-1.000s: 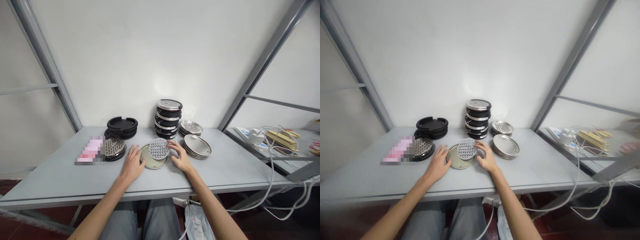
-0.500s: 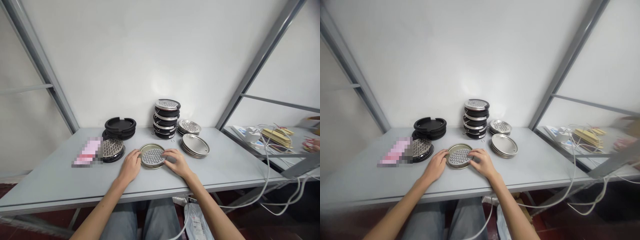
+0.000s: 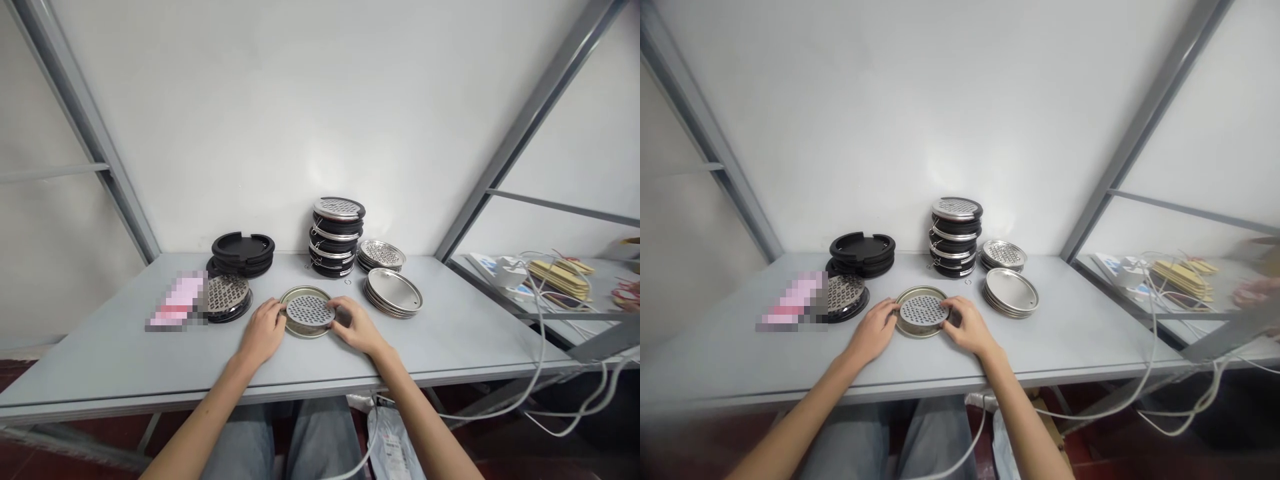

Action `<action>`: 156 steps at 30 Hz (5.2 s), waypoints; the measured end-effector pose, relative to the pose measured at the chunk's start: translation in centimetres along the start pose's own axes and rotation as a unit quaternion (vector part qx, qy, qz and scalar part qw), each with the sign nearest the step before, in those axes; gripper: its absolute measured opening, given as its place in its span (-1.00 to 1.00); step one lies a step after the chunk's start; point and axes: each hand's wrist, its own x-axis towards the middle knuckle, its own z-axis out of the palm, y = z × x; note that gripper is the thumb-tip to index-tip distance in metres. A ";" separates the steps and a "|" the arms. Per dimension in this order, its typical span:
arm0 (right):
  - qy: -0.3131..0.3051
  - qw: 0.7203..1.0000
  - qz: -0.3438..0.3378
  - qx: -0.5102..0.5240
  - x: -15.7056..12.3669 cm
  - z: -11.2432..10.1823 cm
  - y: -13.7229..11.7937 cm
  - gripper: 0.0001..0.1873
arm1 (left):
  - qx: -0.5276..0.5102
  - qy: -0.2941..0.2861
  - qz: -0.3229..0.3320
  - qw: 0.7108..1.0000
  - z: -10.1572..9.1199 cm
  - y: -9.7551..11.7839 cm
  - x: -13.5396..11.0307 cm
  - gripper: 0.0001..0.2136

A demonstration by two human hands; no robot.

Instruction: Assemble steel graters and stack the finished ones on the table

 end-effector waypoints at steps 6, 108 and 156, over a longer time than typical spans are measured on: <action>0.017 1.000 0.013 -0.009 0.1 0.1 0.6 -0.64 | -0.001 -0.009 0.001 1.000 -0.1 0.1 0.0 -0.75; -0.038 0.991 0.033 -0.123 -0.1 0.9 0.7 -0.57 | 0.037 -0.058 0.156 0.985 -1.1 1.3 -1.0 -0.77; -0.069 0.991 -0.006 -0.111 0.0 0.7 0.3 -0.47 | -0.003 0.026 0.082 0.996 -1.5 0.7 0.1 -0.40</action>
